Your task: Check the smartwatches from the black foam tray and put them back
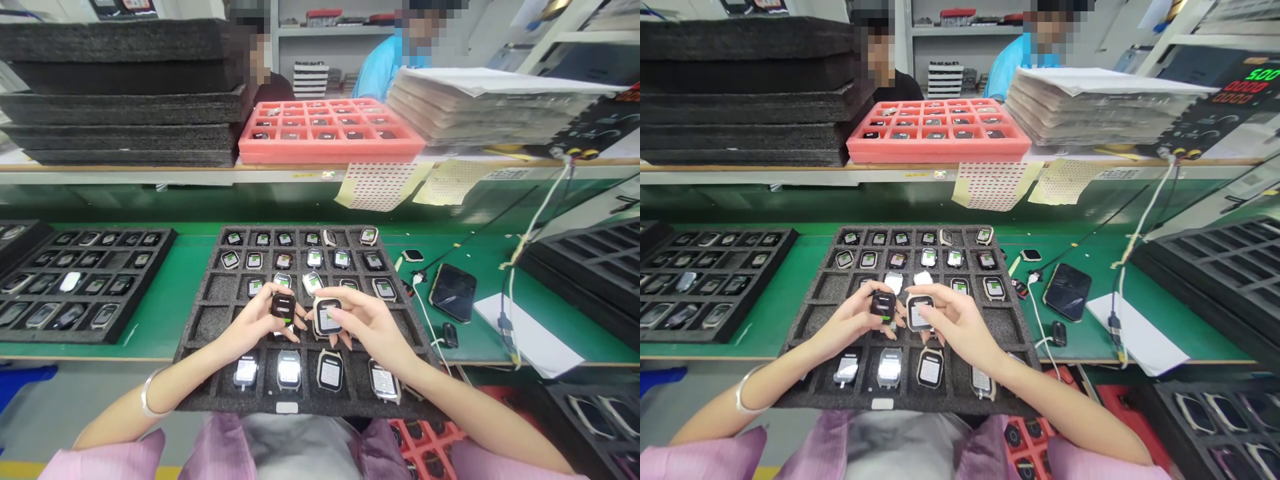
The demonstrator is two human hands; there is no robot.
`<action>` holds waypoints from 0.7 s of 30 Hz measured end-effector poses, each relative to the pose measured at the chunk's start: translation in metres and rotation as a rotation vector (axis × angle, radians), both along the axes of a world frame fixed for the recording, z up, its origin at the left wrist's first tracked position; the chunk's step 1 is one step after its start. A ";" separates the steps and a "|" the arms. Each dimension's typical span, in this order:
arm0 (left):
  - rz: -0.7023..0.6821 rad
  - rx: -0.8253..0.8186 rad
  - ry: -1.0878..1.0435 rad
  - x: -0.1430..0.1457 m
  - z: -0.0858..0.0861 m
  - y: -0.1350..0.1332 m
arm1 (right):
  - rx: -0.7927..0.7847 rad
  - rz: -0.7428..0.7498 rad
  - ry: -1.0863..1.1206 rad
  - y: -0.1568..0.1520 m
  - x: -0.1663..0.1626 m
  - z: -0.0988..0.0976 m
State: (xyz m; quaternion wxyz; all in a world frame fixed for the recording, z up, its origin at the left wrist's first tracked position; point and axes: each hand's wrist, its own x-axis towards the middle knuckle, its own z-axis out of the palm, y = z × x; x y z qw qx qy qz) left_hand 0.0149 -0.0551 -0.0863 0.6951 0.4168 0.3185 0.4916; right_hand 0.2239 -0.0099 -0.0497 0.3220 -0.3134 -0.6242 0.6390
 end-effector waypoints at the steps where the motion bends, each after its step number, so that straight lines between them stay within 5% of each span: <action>1: -0.005 0.004 0.002 0.000 0.000 0.000 | 0.006 -0.013 -0.002 0.000 -0.001 0.000; 16: -0.013 0.003 -0.012 -0.001 0.000 -0.001 | -0.008 -0.015 -0.012 0.001 0.001 -0.003; 21: -0.010 0.037 0.001 0.001 0.007 -0.004 | -0.037 0.066 0.052 -0.013 0.005 0.020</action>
